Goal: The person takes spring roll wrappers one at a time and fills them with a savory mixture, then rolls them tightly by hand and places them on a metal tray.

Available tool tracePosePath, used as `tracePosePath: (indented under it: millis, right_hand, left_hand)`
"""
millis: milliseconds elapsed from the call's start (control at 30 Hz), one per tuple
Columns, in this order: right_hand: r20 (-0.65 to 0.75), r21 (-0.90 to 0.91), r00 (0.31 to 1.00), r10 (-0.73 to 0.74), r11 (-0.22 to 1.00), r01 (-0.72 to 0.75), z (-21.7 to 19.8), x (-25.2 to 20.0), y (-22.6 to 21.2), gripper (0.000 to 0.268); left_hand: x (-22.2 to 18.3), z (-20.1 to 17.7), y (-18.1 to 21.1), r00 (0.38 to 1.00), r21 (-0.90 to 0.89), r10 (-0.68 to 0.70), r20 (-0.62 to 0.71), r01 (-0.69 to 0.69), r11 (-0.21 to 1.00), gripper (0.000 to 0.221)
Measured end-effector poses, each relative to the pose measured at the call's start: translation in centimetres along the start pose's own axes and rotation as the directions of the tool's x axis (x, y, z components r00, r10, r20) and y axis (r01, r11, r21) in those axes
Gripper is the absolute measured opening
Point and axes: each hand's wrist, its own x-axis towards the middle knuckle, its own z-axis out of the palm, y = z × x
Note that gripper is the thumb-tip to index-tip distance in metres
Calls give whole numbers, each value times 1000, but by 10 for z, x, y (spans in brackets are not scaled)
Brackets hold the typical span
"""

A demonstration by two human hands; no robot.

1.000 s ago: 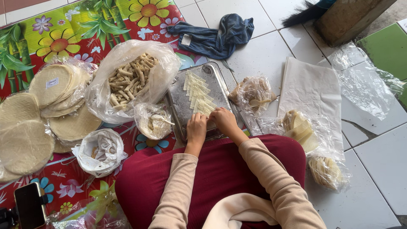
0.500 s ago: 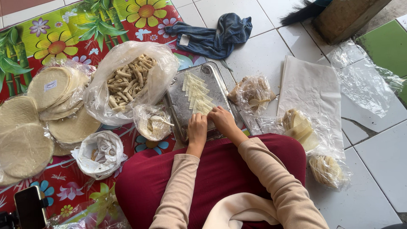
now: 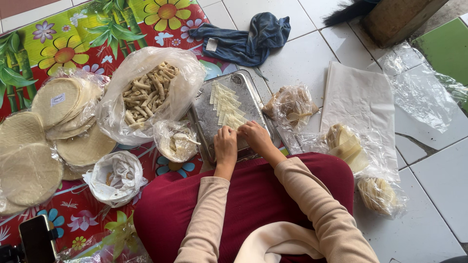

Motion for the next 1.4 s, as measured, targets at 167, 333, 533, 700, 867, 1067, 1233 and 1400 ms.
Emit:
tracePosePath:
  millis: [167, 333, 533, 700, 867, 1067, 1233, 1400]
  right_hand:
    - [7, -58, 1000, -12, 998, 13, 6, 3, 5, 11]
    - [-23, -50, 999, -44, 998, 42, 5, 8, 7, 9]
    - [21, 4, 999, -25, 1000, 24, 3, 8, 7, 14]
    - [-77, -102, 994, -79, 992, 71, 5, 12, 2, 6]
    - [-97, -160, 994, -47, 987, 31, 4, 17, 1, 5]
    - [-229, 22, 965, 124, 992, -123, 13, 24, 7, 11]
    - [-279, 100, 917, 285, 958, -268, -10, 29, 15, 14]
    - [-261, -61, 782, 565, 799, -598, -100, 7, 30, 21]
  left_hand:
    - [1, -2, -3, 1000, -48, -17, 5, 17, 999, 12]
    - [0, -6, 0, 990, -30, -4, -141, -1, 1000, 15]
    - [5, 1, -5, 995, -52, -25, -97, 20, 998, 11]
    - [4, 4, -3, 990, 19, -14, -137, 17, 1000, 15]
    - [4, 0, 1, 981, 68, 10, -196, 4, 998, 20]
    - [12, 7, -7, 988, 50, -6, -152, 14, 999, 17]
    - [16, 19, -15, 990, -105, -73, -119, 61, 993, 19]
    - [38, 31, -30, 919, -428, -392, -45, 337, 838, 19]
